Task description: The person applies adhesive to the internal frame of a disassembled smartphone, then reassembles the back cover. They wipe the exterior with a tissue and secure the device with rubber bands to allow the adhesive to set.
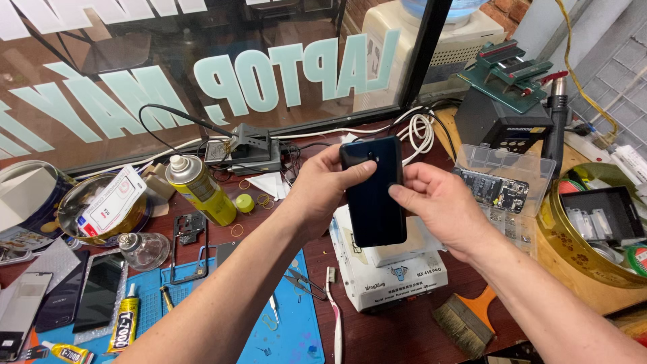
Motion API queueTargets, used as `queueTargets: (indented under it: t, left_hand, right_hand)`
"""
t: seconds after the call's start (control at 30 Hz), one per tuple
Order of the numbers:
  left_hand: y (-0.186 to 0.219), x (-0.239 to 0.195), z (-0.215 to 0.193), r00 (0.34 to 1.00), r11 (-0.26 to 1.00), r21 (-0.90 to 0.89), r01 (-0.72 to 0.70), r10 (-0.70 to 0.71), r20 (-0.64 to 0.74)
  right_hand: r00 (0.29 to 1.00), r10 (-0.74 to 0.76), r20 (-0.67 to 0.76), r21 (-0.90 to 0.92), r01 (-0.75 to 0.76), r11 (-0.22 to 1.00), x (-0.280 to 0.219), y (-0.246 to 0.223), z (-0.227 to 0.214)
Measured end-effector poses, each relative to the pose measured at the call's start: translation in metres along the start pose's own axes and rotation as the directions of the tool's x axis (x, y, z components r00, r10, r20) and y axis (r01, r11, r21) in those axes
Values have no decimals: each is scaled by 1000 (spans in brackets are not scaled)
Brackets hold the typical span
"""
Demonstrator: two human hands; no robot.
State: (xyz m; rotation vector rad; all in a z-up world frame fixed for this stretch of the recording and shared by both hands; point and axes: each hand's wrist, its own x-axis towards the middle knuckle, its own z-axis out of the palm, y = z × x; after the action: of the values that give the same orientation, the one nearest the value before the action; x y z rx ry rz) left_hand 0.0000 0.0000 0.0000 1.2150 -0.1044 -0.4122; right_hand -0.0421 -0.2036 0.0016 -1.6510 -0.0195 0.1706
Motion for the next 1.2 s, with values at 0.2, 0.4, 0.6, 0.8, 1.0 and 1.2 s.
queueTargets:
  t: [0.2,0.4,0.6,0.8,1.0,1.2]
  left_hand:
    - [6,-9,1,991,992,-16,-125,126,40]
    - [5,-20,5,993,993,-19,-119,119,-9]
    - [8,-36,1,993,997,11,74,-73,-94]
    - [-10,-43,-13,985,995,-41,87,-92,-148]
    - [-18,-65,-43,955,971,-241,0,-71,-287]
    - [-22,-99,-67,913,955,-296,9,-129,-387]
  right_hand:
    - [996,-34,83,175,19,984,-9,-17,9]
    - [998,-49,50,61,46,997,-4,-11,11]
    - [996,1,93,138,-14,990,-1,-3,21]
    - [990,123,64,118,-130,985,6,-4,38]
    - [924,230,304,-62,-222,973,7,7,52]
    - [859,236,455,-58,-236,970,12,25,96]
